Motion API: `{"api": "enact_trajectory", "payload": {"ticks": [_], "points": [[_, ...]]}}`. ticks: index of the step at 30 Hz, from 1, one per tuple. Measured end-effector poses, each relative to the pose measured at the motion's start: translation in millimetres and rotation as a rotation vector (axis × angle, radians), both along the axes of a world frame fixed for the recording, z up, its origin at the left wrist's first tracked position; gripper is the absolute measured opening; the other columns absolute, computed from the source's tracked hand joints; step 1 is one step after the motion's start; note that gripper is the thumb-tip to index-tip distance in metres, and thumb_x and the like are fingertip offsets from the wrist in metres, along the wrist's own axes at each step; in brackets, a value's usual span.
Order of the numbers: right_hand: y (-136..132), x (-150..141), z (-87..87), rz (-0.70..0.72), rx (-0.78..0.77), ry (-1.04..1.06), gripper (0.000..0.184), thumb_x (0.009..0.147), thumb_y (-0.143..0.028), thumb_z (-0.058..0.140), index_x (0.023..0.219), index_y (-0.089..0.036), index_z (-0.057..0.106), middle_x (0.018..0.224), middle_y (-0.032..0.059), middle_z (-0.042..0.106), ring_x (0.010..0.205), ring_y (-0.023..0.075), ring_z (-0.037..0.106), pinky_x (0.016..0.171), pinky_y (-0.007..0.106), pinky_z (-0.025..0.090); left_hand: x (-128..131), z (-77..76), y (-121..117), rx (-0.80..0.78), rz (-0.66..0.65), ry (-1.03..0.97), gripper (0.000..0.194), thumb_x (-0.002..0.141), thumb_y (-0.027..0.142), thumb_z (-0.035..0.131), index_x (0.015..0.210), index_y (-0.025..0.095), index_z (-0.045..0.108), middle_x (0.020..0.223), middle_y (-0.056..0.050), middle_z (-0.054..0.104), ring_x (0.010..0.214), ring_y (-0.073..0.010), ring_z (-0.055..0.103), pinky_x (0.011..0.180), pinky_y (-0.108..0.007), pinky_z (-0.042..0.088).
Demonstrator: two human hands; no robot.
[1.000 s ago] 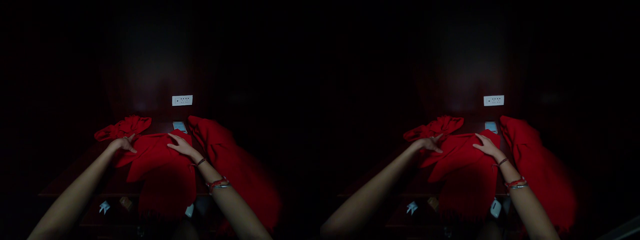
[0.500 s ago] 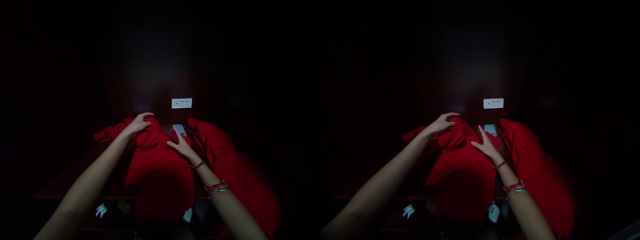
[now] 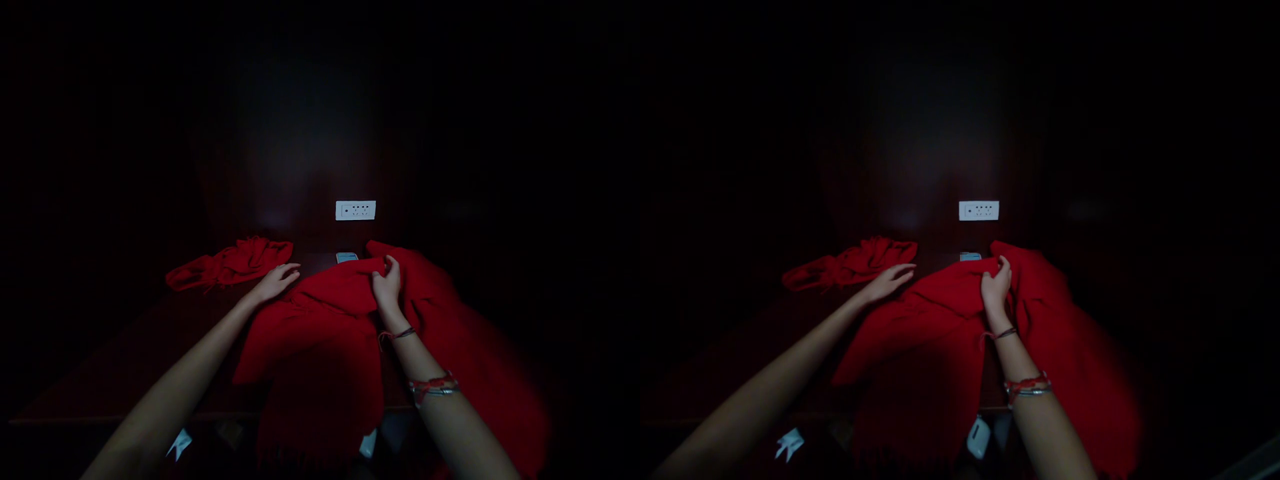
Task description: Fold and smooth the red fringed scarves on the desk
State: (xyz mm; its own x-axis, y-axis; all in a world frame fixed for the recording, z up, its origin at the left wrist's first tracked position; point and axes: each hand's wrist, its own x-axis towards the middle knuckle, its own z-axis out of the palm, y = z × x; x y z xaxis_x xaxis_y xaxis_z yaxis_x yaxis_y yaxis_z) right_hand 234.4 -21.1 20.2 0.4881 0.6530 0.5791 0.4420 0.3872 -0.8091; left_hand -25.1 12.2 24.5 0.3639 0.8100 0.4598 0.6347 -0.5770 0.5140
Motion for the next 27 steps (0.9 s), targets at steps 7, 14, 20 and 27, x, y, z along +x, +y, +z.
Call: {"api": "enact_trajectory", "payload": {"ticks": [7,14,20,27], "points": [[-20.8,-30.8,-11.2,0.483,-0.254,-0.892,0.055,0.066,-0.035,0.052,0.119,-0.022,0.038,0.118,0.0081,0.044,0.109,0.0250,0.039,0.088,0.040,0.032,-23.8,-26.4,5.4,-0.080,0.008,-0.186,0.042,0.075,0.044,0.039,0.100,0.013,0.052,0.088,-0.007,0.061,0.084,-0.0161,0.055,0.079,-0.028,0.039],[-10.4,-24.6,3.8,0.378,-0.196,-0.580,0.024,0.064,-0.013,0.047,0.084,-0.019,0.059,0.087,0.0039,0.062,0.083,0.0189,0.055,0.077,0.031,0.041,-20.0,-35.2,15.0,-0.272,-0.093,-0.416,0.048,0.074,0.048,0.036,0.100,0.010,0.050,0.086,-0.010,0.059,0.074,-0.0145,0.057,0.065,-0.026,0.043],[-6.0,38.2,86.3,0.110,0.063,0.249,0.020,0.061,-0.011,0.047,0.080,-0.014,0.052,0.065,-0.0002,0.056,0.057,0.0110,0.053,0.057,0.026,0.045,-23.0,-43.9,22.6,-0.212,-0.015,-0.485,0.047,0.074,0.047,0.034,0.099,0.010,0.051,0.088,-0.010,0.059,0.077,-0.0147,0.056,0.069,-0.027,0.042],[-38.2,133.1,119.3,-0.447,0.229,-0.405,0.028,0.064,-0.011,0.048,0.090,-0.017,0.053,0.092,0.0101,0.053,0.089,0.0188,0.048,0.082,0.036,0.034,-8.1,-47.7,17.8,-0.234,-0.133,-0.391,0.043,0.079,0.042,0.028,0.099,0.011,0.052,0.094,-0.010,0.059,0.084,-0.0159,0.055,0.076,-0.030,0.040]]}}
